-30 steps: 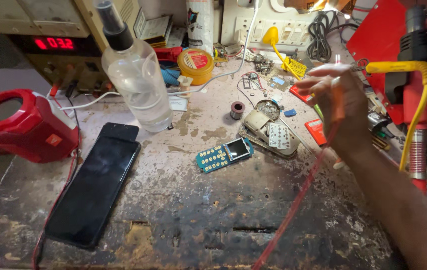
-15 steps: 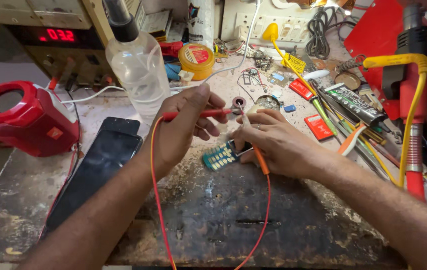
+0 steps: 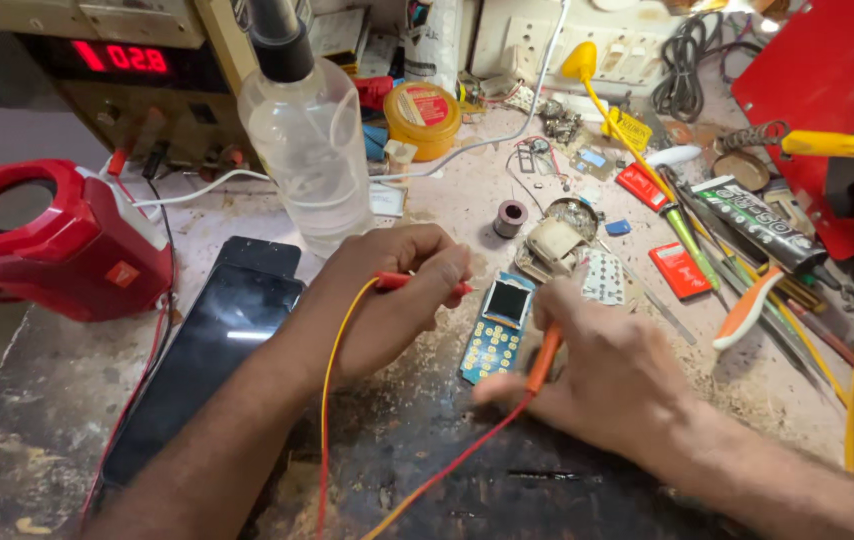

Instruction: The person uses a continuity tester with red and orange probes to check multiple contact points on a small blue circuit board. They systematically touch various pads on the board, observing the tester's light response, then flip the board to test the opposite side.

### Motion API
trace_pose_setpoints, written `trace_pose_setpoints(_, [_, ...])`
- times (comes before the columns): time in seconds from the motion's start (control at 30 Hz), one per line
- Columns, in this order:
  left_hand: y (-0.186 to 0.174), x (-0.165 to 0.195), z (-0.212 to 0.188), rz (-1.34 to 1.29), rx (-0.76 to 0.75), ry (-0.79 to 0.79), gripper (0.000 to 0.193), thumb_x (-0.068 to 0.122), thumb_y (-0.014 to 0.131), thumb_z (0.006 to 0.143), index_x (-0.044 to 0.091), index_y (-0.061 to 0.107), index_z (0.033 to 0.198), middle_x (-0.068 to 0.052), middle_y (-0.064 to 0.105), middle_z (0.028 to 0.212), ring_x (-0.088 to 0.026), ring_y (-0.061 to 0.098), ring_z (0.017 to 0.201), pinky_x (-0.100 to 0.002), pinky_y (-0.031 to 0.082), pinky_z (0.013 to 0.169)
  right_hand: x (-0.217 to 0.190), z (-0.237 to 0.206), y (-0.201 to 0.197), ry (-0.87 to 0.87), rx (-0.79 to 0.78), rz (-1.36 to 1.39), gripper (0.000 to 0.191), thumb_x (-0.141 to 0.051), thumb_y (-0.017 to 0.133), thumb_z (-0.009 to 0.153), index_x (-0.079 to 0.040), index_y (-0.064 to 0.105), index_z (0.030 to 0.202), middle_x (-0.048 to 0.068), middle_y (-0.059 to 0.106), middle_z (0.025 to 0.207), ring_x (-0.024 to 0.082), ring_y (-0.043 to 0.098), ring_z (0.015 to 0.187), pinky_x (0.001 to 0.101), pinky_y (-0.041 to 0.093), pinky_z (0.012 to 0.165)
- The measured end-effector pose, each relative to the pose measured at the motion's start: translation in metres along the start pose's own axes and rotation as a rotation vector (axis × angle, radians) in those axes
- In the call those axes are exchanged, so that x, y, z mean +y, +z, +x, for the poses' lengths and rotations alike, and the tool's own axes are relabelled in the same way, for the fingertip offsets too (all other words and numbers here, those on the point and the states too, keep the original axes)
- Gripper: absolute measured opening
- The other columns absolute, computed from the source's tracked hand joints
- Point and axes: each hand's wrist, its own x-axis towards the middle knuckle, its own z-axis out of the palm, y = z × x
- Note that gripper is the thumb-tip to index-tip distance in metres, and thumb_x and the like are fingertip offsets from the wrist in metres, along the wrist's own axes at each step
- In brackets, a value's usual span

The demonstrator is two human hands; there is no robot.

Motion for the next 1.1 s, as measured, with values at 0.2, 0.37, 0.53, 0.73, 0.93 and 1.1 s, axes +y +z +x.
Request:
trace_pose_setpoints(0.2, [0.001,0.001,0.0,-0.002,-0.034,-0.025,0.036,0.039,0.057,0.096,0.007,0.072,0.092,0.001,0.071,0.074,-0.006,0.065,0.064,-0.025,0.053,0.06,-0.018,0.008,0.006,-0.085,0.052,0.02,0.082,-0.067,0.086,0.064,-0.005,0.055,0.108,0.013,0.066,0.074,0.033,0.071,0.071,0.0463,0.056,0.061])
trace_pose_setpoints(0.37, [-0.002,0.002,0.007,-0.088,0.007,-0.004,0.033,0.038,0.059,0.094,0.007,0.072,0.095,0.001,0.075,0.081,-0.007,0.069,0.067,-0.025,0.058,0.063,-0.011,0.007,0.003,-0.153,0.118,0.133,0.061,-0.04,0.084,0.071,-0.006,0.054,0.111,0.012,0.064,0.074,0.032,0.068,0.063,0.0454,0.054,0.056])
trace_pose_setpoints(0.53, [-0.014,0.007,0.012,0.196,-0.085,-0.064,0.035,0.039,0.062,0.09,0.007,0.072,0.096,-0.003,0.076,0.078,-0.009,0.07,0.069,-0.026,0.054,0.063,0.008,0.005,0.005,-0.124,0.079,0.165,0.056,-0.027,0.081,0.075,-0.009,0.054,0.121,0.011,0.065,0.075,0.027,0.068,0.062,0.0419,0.055,0.062])
trace_pose_setpoints(0.73, [-0.03,-0.003,0.017,0.002,-0.255,0.168,0.026,0.025,0.075,0.088,0.005,0.073,0.104,-0.001,0.078,0.093,-0.006,0.071,0.085,-0.023,0.058,0.076,0.03,0.011,0.009,-0.407,0.179,0.313,0.051,-0.011,0.074,0.076,-0.001,0.05,0.12,0.017,0.067,0.11,0.028,0.07,0.096,0.0386,0.058,0.081])
trace_pose_setpoints(0.93, [-0.048,-0.015,0.008,0.006,-0.306,0.125,0.028,0.018,0.082,0.082,0.005,0.075,0.106,0.0,0.08,0.092,-0.005,0.072,0.085,-0.023,0.059,0.075,0.046,0.003,0.018,-0.367,0.274,0.309,0.071,-0.026,0.091,0.075,-0.004,0.053,0.131,0.01,0.074,0.107,0.017,0.066,0.071,0.0355,0.056,0.073])
trace_pose_setpoints(1.1, [-0.064,-0.012,0.004,0.074,-0.352,0.118,0.027,0.02,0.081,0.084,0.006,0.077,0.106,0.001,0.08,0.09,-0.003,0.072,0.084,-0.022,0.058,0.073,0.052,-0.001,0.022,-0.479,0.353,0.472,0.038,-0.018,0.084,0.085,-0.009,0.061,0.115,0.005,0.075,0.105,0.019,0.074,0.093,0.0329,0.062,0.082])
